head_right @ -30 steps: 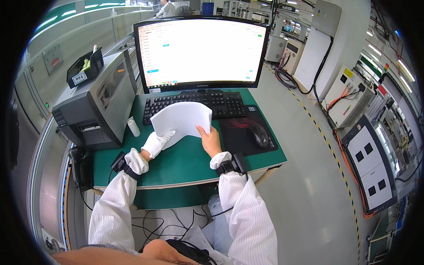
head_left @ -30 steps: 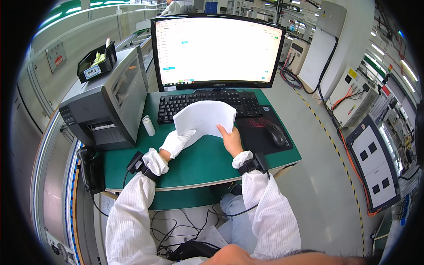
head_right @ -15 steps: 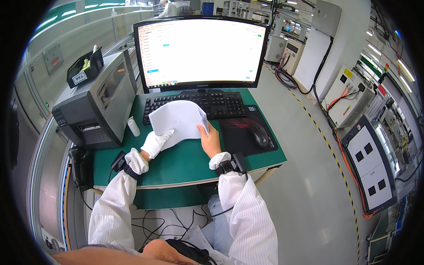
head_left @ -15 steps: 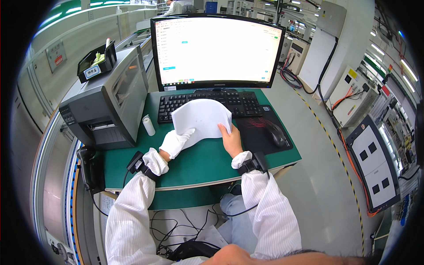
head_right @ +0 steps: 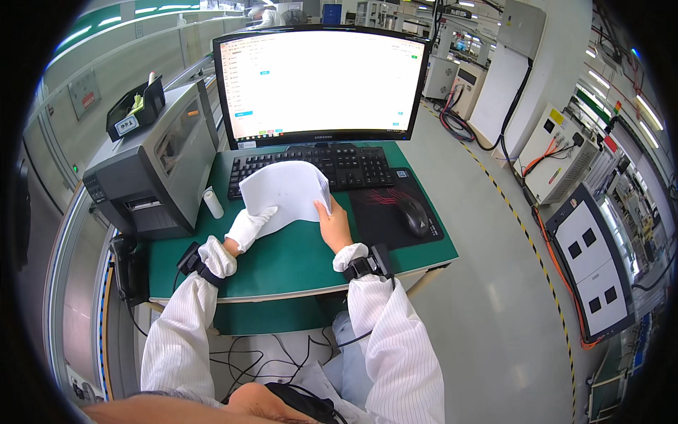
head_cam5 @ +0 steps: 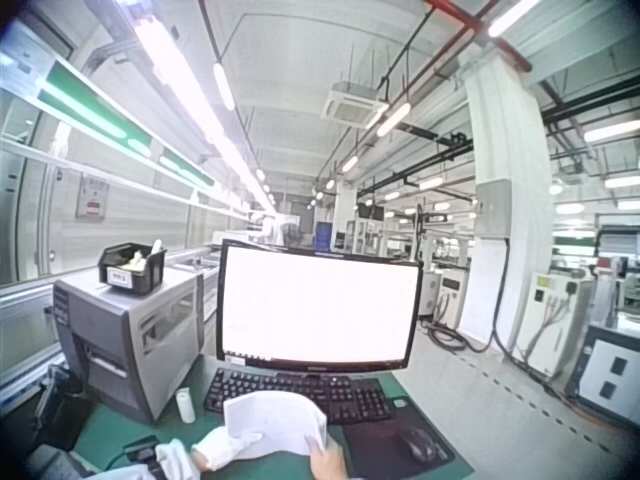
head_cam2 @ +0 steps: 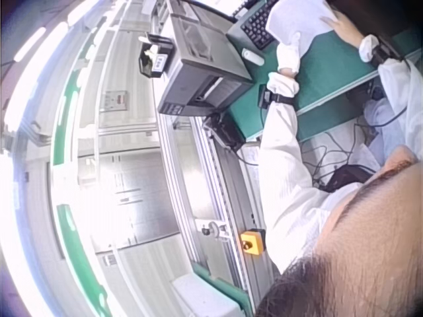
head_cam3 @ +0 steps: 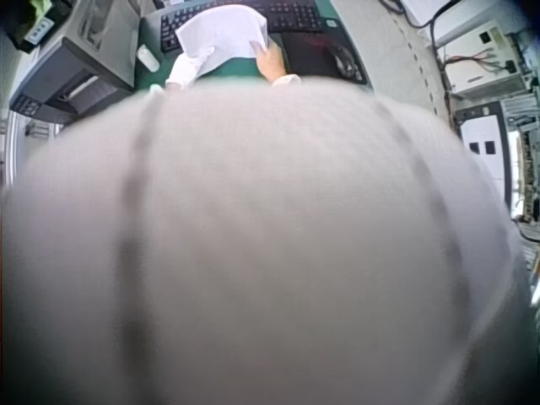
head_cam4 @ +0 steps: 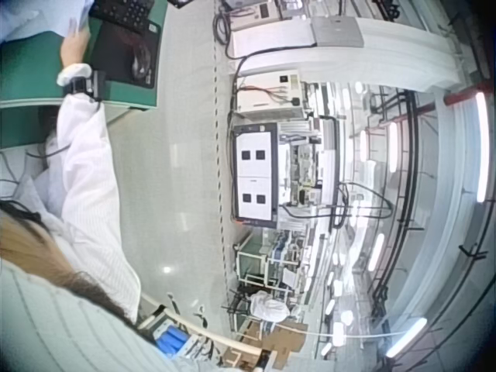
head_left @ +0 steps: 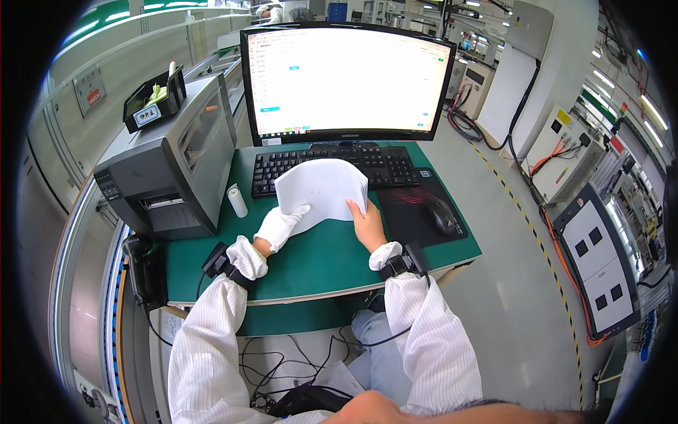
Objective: Reviewing and handling a document at a computer workstation in a factory setting.
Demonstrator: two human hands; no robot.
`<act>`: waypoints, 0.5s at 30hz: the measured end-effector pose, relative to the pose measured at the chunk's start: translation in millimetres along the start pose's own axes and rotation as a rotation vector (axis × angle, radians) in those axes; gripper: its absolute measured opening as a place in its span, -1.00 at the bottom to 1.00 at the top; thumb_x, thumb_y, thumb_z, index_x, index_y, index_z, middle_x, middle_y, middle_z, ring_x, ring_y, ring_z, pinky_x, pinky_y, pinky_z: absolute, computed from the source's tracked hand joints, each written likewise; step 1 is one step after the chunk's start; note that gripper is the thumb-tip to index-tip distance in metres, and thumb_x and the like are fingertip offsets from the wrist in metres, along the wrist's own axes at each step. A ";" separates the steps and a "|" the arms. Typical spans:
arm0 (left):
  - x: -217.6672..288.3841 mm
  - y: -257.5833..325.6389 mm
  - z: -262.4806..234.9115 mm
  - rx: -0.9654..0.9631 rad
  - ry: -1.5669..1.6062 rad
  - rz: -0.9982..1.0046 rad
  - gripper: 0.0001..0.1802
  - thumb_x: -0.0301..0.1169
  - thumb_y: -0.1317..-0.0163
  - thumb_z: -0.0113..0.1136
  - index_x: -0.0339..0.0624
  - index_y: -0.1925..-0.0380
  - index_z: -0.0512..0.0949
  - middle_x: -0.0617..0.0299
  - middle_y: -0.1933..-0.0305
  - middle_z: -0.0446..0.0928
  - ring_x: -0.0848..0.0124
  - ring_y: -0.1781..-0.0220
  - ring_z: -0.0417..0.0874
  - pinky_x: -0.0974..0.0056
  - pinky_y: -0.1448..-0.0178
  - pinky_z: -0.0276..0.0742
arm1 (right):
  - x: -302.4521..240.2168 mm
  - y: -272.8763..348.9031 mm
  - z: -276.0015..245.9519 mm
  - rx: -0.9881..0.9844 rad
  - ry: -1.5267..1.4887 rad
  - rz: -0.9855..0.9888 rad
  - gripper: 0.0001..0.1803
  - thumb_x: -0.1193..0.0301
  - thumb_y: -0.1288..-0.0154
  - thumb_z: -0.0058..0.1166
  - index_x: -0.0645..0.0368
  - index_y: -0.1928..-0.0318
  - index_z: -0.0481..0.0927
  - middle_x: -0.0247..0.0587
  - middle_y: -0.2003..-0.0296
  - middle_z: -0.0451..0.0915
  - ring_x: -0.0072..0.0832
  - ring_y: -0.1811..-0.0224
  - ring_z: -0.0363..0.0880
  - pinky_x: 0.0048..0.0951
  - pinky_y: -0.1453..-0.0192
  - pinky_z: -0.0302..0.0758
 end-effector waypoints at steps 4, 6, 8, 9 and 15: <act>0.6 -0.8 1.2 0.002 -0.007 0.015 -0.39 0.09 -0.35 0.30 -0.29 -0.03 0.67 0.00 0.14 0.74 0.20 0.12 0.72 0.21 -0.01 0.56 | 0.7 -0.7 -0.8 -0.003 -0.001 -0.011 -0.57 0.23 -0.55 -0.02 0.30 -0.20 0.54 0.30 0.07 0.68 0.23 -0.04 0.64 -0.14 -0.08 0.56; -4.1 -2.7 0.9 -0.008 0.008 -0.010 -0.39 0.09 -0.35 0.31 -0.30 -0.03 0.67 0.02 0.15 0.74 0.22 0.14 0.72 0.22 0.01 0.56 | 0.2 -1.7 -0.2 -0.001 -0.008 -0.012 -0.58 0.23 -0.55 -0.02 0.30 -0.20 0.54 0.31 0.06 0.68 0.24 -0.05 0.63 -0.14 -0.08 0.56; -10.6 -3.8 -0.3 -0.012 0.039 -0.039 -0.38 0.08 -0.34 0.31 -0.31 -0.03 0.67 0.03 0.17 0.74 0.25 0.16 0.71 0.23 0.02 0.56 | -0.5 -2.2 2.0 -0.002 -0.022 -0.010 -0.59 0.24 -0.55 -0.02 0.30 -0.18 0.53 0.31 0.06 0.67 0.25 -0.06 0.62 -0.14 -0.09 0.55; -12.3 -4.2 0.8 -0.015 0.055 -0.047 -0.38 0.08 -0.34 0.32 -0.32 -0.03 0.68 0.04 0.17 0.74 0.27 0.17 0.71 0.24 0.03 0.56 | -1.3 -1.8 2.0 -0.004 -0.028 -0.006 -0.60 0.25 -0.56 -0.02 0.30 -0.17 0.53 0.31 0.06 0.67 0.25 -0.07 0.62 -0.15 -0.09 0.55; -10.6 -1.1 3.9 -0.053 0.121 -0.087 -0.39 0.06 -0.34 0.33 -0.33 -0.02 0.68 0.09 0.22 0.74 0.33 0.24 0.69 0.26 0.06 0.57 | -5.4 -0.8 0.2 -0.013 -0.010 0.006 -0.65 0.28 -0.56 -0.03 0.26 -0.15 0.52 0.31 0.05 0.66 0.26 -0.09 0.60 -0.16 -0.10 0.55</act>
Point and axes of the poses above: each hand's wrist, its own y-axis away from the middle knuckle, its own z-axis out of the palm, x = y × z, the point moved 10 cm from there along -y, towards the middle knuckle
